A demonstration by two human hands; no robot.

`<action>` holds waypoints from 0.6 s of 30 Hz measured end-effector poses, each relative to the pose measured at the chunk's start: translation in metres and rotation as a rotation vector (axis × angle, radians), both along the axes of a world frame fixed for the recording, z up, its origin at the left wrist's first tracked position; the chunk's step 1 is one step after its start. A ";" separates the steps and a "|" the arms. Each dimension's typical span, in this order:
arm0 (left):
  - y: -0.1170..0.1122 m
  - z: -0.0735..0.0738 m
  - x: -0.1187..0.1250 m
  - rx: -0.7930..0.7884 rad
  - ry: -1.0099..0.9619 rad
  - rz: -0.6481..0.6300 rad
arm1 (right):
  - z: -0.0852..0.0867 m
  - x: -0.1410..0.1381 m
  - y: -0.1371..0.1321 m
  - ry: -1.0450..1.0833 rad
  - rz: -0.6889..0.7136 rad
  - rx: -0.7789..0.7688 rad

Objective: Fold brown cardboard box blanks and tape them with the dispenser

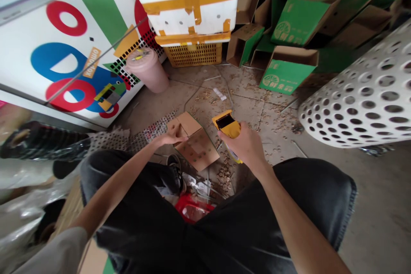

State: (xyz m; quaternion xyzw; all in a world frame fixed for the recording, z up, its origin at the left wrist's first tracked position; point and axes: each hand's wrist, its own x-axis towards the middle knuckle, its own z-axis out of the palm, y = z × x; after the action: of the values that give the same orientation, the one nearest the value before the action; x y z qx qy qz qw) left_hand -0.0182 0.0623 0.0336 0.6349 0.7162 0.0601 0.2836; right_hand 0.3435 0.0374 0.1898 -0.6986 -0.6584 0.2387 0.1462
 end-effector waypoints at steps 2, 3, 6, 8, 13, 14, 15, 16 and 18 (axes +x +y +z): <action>-0.017 -0.010 0.019 -0.039 -0.010 -0.031 | -0.001 0.001 0.000 -0.003 -0.001 -0.002; -0.029 -0.015 0.029 -0.020 -0.028 -0.055 | -0.001 0.001 -0.001 -0.005 -0.001 -0.002; -0.073 -0.034 0.057 0.118 -0.042 -0.136 | 0.000 0.001 -0.003 -0.023 0.000 0.000; -0.102 -0.044 0.070 0.214 -0.030 -0.213 | 0.001 -0.001 -0.006 -0.041 0.002 0.003; -0.132 -0.045 0.077 0.254 0.027 -0.360 | -0.007 -0.011 -0.013 -0.075 0.043 0.028; -0.130 -0.040 0.076 0.252 0.035 -0.357 | -0.011 -0.014 -0.015 -0.087 0.063 0.026; -0.126 -0.036 0.075 0.251 0.041 -0.346 | -0.015 -0.017 -0.017 -0.099 0.090 0.018; -0.119 -0.032 0.073 0.256 0.043 -0.324 | -0.021 -0.021 -0.019 -0.108 0.127 0.003; -0.103 -0.026 0.068 0.302 0.052 -0.222 | -0.031 -0.028 -0.023 -0.115 0.220 -0.036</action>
State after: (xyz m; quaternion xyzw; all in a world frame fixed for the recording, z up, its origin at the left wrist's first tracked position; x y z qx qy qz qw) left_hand 0.0496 -0.0405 0.0079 0.7466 0.6317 0.1188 0.1715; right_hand 0.3150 0.0143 0.1586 -0.6371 -0.7342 0.2246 0.0685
